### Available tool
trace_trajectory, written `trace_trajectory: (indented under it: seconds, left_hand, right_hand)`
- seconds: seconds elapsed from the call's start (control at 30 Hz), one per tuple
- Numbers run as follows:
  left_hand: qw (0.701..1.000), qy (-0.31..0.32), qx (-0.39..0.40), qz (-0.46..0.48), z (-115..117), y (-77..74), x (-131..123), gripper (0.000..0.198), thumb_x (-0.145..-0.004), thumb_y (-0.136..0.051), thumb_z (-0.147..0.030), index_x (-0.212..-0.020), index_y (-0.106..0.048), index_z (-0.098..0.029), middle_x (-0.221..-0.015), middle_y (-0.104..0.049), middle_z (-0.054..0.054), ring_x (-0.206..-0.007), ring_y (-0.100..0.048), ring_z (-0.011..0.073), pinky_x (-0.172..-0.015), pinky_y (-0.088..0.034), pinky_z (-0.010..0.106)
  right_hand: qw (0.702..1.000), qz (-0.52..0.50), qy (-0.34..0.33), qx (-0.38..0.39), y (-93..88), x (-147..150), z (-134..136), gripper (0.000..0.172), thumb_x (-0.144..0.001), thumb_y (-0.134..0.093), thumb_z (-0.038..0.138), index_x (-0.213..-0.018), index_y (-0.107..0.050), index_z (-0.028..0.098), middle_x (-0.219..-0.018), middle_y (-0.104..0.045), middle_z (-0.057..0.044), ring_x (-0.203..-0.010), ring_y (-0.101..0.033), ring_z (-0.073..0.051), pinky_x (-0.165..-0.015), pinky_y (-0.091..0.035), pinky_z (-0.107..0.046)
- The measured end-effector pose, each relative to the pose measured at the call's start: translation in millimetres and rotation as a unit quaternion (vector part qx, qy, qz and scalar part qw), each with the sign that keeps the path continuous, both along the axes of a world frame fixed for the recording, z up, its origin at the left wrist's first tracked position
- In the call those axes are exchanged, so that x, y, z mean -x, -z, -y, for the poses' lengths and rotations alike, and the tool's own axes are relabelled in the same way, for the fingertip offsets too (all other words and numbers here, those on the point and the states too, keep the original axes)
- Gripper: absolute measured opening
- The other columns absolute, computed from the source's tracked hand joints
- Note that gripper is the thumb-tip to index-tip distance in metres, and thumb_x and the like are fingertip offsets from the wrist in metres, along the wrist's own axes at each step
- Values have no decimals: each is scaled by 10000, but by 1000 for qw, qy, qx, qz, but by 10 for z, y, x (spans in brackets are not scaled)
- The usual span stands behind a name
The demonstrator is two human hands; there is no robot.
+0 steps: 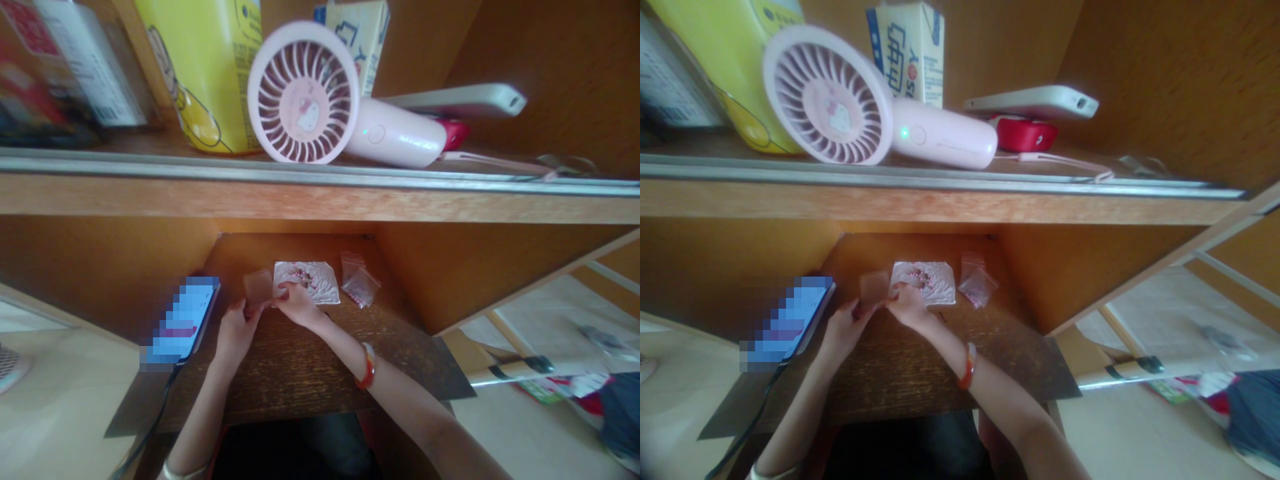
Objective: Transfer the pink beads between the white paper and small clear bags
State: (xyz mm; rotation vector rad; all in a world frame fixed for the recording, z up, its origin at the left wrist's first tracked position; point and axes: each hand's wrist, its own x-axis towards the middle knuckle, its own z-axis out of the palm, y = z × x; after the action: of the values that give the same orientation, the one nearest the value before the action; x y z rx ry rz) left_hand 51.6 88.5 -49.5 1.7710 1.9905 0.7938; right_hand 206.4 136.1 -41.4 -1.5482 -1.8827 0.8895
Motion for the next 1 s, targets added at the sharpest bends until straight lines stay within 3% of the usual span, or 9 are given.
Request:
trace_trajectory:
  seconds: [0.37,0.67,1.0]
  left_hand:
    - [999,-16,26,-29,-4,26,-35,268,-861,-504,-362,-949,-629,-142,-839,-659,87,-768,-626,227,-662,-441,280]
    - [996,-37,33,-72,31,-21,-47,270,-846,-534,-392,-884,-626,-141,-758,-587,59,-653,-560,192,-583,-377,261]
    - [995,-57,36,-70,70,-114,-59,336,-859,-472,-455,-777,-614,-161,-755,-608,76,-663,-579,209,-583,-362,270]
  right_hand:
    - [998,27,-51,2,16,26,15,126,-790,-558,143,-798,-683,133,-774,-690,-75,-704,-618,-167,-596,-403,-251]
    - [997,20,-69,10,-13,6,30,131,-798,-530,128,-765,-657,138,-760,-681,-56,-694,-597,-140,-584,-374,-227]
    - [998,12,-52,21,-112,-129,90,142,-830,-543,162,-913,-655,135,-865,-695,-84,-756,-610,-161,-630,-376,-244]
